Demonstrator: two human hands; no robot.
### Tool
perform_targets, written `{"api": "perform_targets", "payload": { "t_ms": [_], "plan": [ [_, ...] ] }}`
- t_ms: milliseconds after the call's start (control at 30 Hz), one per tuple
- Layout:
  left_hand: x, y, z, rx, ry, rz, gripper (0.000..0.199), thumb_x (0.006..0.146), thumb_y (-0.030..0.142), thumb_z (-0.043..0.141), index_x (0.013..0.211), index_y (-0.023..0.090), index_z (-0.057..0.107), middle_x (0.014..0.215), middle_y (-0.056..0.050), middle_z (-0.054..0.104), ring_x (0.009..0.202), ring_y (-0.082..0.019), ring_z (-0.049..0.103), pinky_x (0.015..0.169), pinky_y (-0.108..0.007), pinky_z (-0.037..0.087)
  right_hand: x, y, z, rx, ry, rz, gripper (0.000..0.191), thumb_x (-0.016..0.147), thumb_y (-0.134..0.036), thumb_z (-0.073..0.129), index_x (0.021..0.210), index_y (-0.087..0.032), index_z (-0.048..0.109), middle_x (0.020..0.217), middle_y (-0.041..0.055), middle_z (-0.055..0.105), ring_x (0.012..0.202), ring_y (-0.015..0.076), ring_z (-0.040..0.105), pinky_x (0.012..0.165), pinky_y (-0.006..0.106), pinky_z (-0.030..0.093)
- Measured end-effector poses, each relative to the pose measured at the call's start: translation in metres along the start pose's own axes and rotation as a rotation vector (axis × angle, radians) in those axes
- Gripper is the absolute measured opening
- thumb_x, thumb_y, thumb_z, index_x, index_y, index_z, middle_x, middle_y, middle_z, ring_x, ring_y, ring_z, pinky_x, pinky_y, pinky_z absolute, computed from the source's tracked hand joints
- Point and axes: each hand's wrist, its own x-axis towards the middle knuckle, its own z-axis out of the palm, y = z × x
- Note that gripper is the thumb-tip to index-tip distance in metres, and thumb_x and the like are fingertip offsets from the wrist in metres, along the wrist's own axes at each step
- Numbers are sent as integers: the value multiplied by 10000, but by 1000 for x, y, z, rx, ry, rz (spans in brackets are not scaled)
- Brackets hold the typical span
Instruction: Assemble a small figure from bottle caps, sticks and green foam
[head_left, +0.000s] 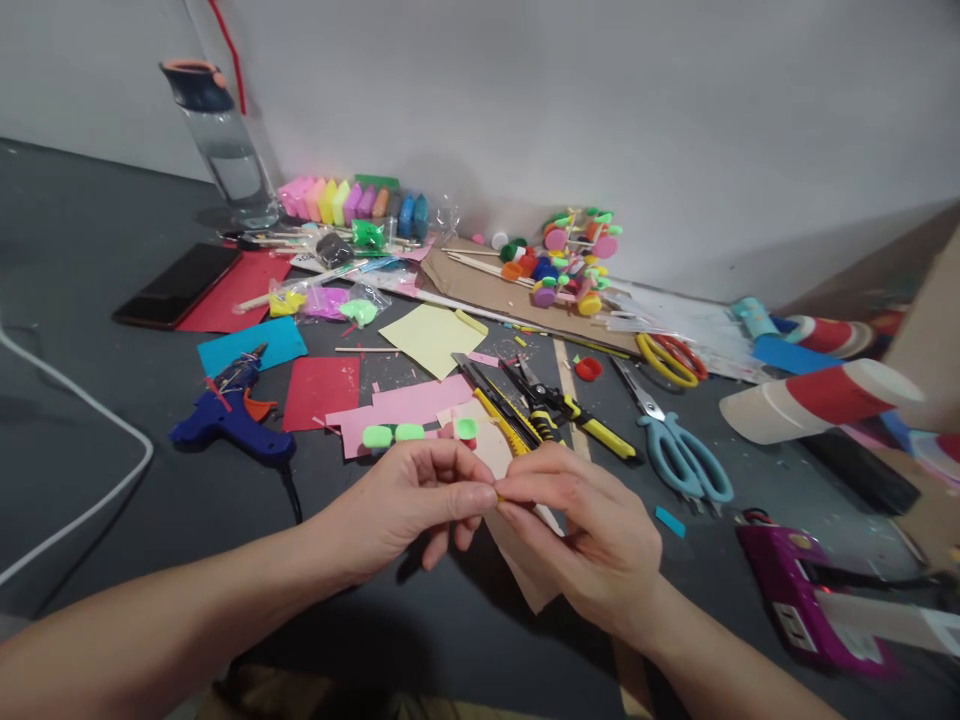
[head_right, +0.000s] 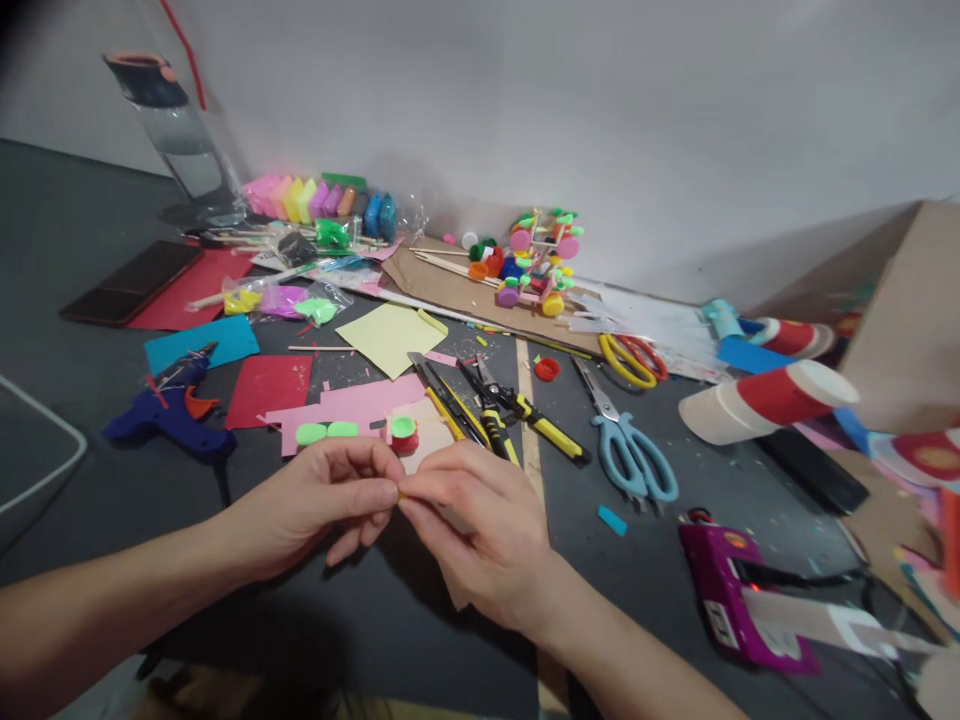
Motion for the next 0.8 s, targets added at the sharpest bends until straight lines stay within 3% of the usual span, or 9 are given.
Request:
{"api": "perform_targets", "payload": {
  "t_ms": [633,800],
  "plan": [
    [1,2,1,41,22,0,321,721,416,794,758,148,620,515,40,580,397,-50,465,346,-129,370,-1,3,-3,-32,-30,-40,129,853,-87,634,924,-192,656,797,31,679,704,121,642,626,235,536],
    [0,2,3,25,10,47,245,735,325,791,842,160,643,582,47,579,451,-65,493,366,-144,407,-1,3,-3,-17,-32,-43,151,870,-76,622,958,-193,657,815,34,688,727,124,651,643,244,542]
  ]
}}
